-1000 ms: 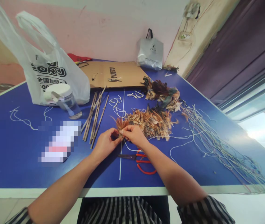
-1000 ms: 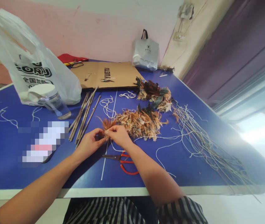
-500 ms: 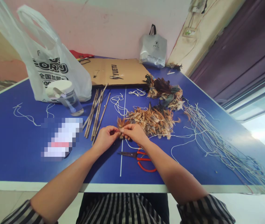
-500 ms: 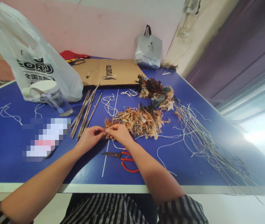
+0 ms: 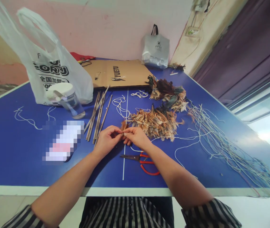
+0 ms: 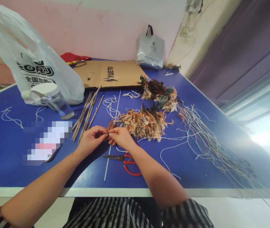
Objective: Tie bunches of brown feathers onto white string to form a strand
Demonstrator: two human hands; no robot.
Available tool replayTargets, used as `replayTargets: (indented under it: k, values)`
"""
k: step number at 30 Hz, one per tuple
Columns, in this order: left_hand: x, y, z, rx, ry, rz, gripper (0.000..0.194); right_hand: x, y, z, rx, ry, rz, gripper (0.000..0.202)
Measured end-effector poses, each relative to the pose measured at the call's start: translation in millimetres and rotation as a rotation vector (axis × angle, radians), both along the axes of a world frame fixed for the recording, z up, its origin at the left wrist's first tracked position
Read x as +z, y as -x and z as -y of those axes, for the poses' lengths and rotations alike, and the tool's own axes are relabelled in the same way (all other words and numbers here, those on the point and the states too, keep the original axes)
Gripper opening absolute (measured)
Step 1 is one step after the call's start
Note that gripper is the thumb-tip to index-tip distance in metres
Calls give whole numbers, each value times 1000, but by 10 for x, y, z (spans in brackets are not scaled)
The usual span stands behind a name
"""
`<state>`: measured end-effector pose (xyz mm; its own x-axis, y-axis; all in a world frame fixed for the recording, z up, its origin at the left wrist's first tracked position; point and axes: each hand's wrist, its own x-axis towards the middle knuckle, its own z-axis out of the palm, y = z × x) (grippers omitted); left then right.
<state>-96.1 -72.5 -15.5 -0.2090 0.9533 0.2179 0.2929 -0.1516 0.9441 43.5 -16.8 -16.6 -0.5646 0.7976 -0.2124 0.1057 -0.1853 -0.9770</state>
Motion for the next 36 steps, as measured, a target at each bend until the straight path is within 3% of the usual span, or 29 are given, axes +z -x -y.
replayTargets:
  k: [8, 15, 24, 31, 36]
  values:
    - [-162, 89, -73, 12, 166, 152, 18, 31, -49, 13, -24, 25, -5, 10]
    - [-53, 31, -34, -84, 75, 216, 13, -26, -35, 6, -62, -71, 38, 3]
    - [-63, 67, -75, -18, 176, 346, 24, 13, -47, 7, -81, -113, 63, 7]
    - [-49, 100, -55, -185, -23, 98, 12, 7, -59, 8, -81, -178, 69, 8]
    - [-75, 106, -45, -288, 190, 158, 19, -26, -59, 4, -63, -164, 60, 9]
